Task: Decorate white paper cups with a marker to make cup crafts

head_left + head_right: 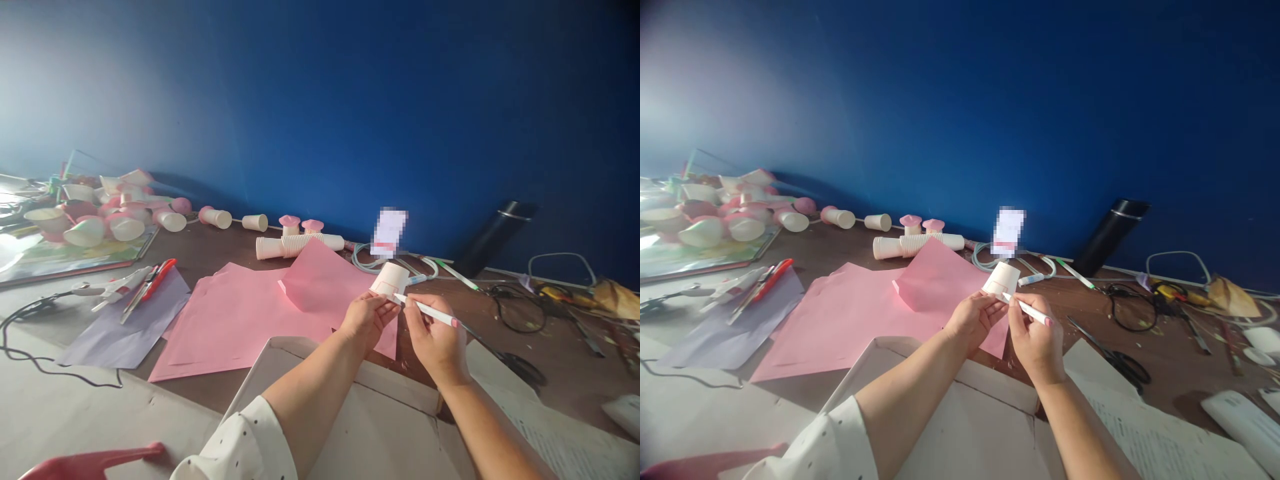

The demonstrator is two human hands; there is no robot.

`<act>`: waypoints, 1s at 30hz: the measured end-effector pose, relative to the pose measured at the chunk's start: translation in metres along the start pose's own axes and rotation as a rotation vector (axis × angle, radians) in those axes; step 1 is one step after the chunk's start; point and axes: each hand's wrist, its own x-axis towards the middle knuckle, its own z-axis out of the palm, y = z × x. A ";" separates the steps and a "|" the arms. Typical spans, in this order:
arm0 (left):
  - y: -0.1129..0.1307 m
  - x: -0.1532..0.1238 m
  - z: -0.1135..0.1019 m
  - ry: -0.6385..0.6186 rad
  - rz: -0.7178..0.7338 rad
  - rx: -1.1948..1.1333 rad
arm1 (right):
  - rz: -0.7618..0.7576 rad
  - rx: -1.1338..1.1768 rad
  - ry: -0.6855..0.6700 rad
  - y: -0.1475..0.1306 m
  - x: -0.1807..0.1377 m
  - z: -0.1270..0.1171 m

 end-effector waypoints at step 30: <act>-0.002 0.002 -0.004 -0.030 0.000 0.016 | -0.047 0.013 0.036 -0.005 0.002 0.000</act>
